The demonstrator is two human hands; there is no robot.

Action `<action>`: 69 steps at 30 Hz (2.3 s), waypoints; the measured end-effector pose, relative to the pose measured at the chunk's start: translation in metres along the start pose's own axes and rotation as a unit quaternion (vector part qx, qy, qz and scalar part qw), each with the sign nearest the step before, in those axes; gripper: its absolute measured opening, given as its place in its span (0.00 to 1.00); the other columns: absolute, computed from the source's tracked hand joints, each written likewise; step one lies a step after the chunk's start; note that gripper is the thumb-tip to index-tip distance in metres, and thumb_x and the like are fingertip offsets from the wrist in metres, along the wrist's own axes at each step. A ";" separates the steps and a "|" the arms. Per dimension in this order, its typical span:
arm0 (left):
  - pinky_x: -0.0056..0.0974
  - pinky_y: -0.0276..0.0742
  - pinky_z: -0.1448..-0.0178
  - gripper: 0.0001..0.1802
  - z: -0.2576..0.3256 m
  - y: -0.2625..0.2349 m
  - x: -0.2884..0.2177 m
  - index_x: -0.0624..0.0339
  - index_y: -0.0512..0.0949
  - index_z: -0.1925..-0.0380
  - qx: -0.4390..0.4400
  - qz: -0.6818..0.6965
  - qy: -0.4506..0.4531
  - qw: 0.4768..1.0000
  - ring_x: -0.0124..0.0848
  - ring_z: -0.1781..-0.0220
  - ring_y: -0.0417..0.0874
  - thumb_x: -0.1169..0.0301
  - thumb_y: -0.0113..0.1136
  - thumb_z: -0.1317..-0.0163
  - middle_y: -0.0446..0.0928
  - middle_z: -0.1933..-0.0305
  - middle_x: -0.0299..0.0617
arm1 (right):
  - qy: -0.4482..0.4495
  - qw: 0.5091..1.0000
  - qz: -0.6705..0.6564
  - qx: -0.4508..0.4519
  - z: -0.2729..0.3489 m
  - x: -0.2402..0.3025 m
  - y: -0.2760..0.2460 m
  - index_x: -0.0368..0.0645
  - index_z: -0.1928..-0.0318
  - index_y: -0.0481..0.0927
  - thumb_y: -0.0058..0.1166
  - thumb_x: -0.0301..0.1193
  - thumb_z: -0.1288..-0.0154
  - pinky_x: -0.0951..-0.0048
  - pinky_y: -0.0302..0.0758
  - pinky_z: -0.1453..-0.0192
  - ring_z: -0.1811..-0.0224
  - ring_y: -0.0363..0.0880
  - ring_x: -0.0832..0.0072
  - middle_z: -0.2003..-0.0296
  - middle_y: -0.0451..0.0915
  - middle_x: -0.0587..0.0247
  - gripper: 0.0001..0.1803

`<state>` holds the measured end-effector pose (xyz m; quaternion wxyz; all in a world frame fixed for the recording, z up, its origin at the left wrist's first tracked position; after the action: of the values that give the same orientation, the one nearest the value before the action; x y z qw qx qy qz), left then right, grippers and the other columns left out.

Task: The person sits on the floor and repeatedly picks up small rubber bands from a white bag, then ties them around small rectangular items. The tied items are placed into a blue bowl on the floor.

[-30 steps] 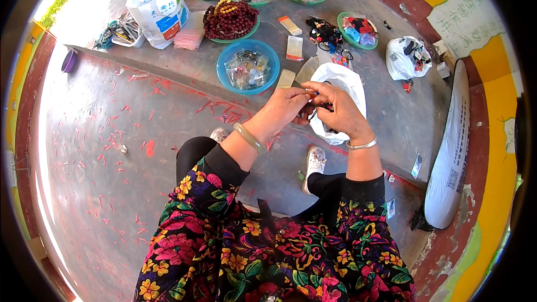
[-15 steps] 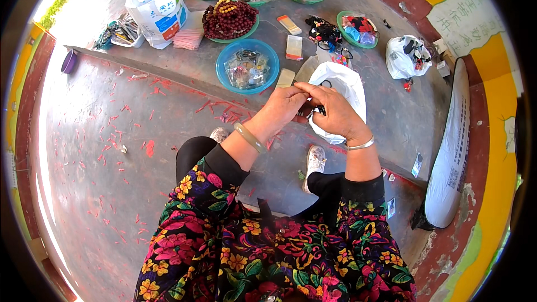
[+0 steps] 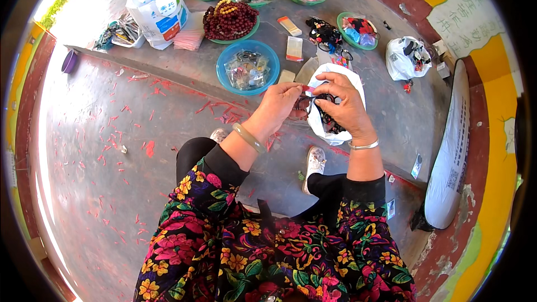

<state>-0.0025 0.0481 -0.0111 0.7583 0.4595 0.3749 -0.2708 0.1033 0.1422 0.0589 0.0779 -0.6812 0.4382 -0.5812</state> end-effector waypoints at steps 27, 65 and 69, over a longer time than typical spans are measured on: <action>0.33 0.81 0.64 0.15 -0.001 0.003 0.006 0.69 0.73 0.55 0.055 -0.038 -0.006 0.998 0.29 0.66 0.80 0.68 0.45 0.33 0.76 0.62 0.42 | -0.024 0.995 0.042 0.088 0.002 -0.002 0.020 0.44 0.68 0.82 0.62 0.27 0.57 0.64 0.63 0.39 0.43 0.67 0.62 0.52 0.75 0.59 0.11; 0.31 0.79 0.55 0.13 0.001 0.007 -0.011 0.65 0.69 0.52 0.045 0.009 0.098 0.994 0.28 0.60 0.80 0.78 0.47 0.37 0.76 0.57 0.43 | 0.207 0.916 -0.339 -0.048 0.004 -0.033 0.022 0.34 0.64 0.81 0.60 0.26 0.45 0.81 0.72 0.63 0.68 0.76 0.82 0.71 0.81 0.64 0.09; 0.31 0.79 0.55 0.12 0.001 0.006 -0.012 0.65 0.70 0.54 0.034 0.016 0.097 0.995 0.29 0.60 0.81 0.78 0.48 0.37 0.77 0.57 0.42 | 0.212 0.904 -0.365 -0.066 0.002 -0.025 0.020 0.33 0.64 0.81 0.59 0.24 0.44 0.81 0.72 0.62 0.68 0.76 0.81 0.70 0.81 0.63 0.09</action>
<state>-0.0040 0.0503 0.0019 0.7064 0.5150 0.4298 -0.2259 0.0968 0.1465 0.0281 -0.2789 -0.6580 0.2027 -0.6694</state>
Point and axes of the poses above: each hand's wrist, its own z-axis away from the middle knuckle, its own y-axis out of the palm, x = y × z, the point moved 5 cm from there along -z, towards the middle knuckle
